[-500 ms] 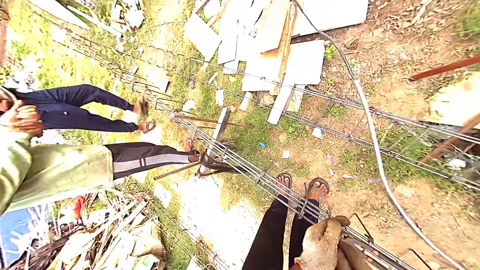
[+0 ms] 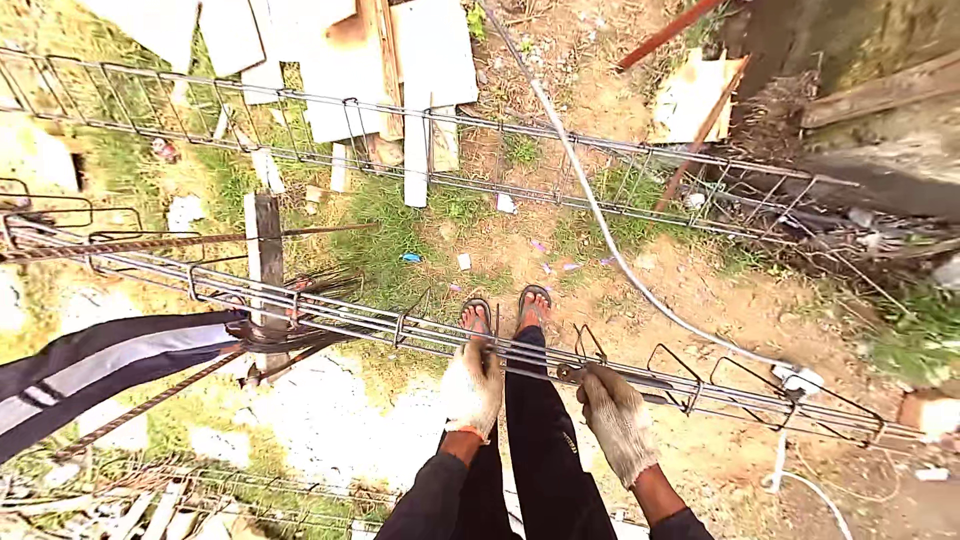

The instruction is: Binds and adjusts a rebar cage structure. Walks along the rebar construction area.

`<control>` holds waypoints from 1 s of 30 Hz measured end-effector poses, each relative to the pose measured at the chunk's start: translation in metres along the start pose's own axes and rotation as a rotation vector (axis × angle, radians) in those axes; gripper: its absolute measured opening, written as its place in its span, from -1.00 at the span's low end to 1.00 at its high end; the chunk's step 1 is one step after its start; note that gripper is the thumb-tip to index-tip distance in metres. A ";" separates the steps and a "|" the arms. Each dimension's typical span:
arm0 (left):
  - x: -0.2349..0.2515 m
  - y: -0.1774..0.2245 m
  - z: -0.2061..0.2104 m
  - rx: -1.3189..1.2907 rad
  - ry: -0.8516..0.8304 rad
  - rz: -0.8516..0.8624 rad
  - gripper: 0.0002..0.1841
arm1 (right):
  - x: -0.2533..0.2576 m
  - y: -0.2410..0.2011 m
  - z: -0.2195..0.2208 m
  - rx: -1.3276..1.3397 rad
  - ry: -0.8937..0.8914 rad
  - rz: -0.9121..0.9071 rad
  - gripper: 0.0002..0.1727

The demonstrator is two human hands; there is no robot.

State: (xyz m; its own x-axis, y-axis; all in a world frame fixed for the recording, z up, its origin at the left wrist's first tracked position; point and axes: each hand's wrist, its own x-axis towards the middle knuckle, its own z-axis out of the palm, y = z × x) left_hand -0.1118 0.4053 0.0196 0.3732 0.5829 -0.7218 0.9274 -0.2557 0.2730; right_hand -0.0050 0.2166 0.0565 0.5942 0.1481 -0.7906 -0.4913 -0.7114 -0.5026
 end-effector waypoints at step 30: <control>0.097 0.001 -0.020 0.307 -0.595 0.426 -0.69 | 0.029 -0.016 0.017 -0.576 -0.280 -0.200 -0.68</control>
State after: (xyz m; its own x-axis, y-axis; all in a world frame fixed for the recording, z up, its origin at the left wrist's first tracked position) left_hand -0.0744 0.4772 -0.0370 0.5372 -0.1010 -0.8374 0.6271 -0.6160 0.4767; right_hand 0.0094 0.2439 0.0359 0.4126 0.4326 -0.8017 0.0757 -0.8933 -0.4430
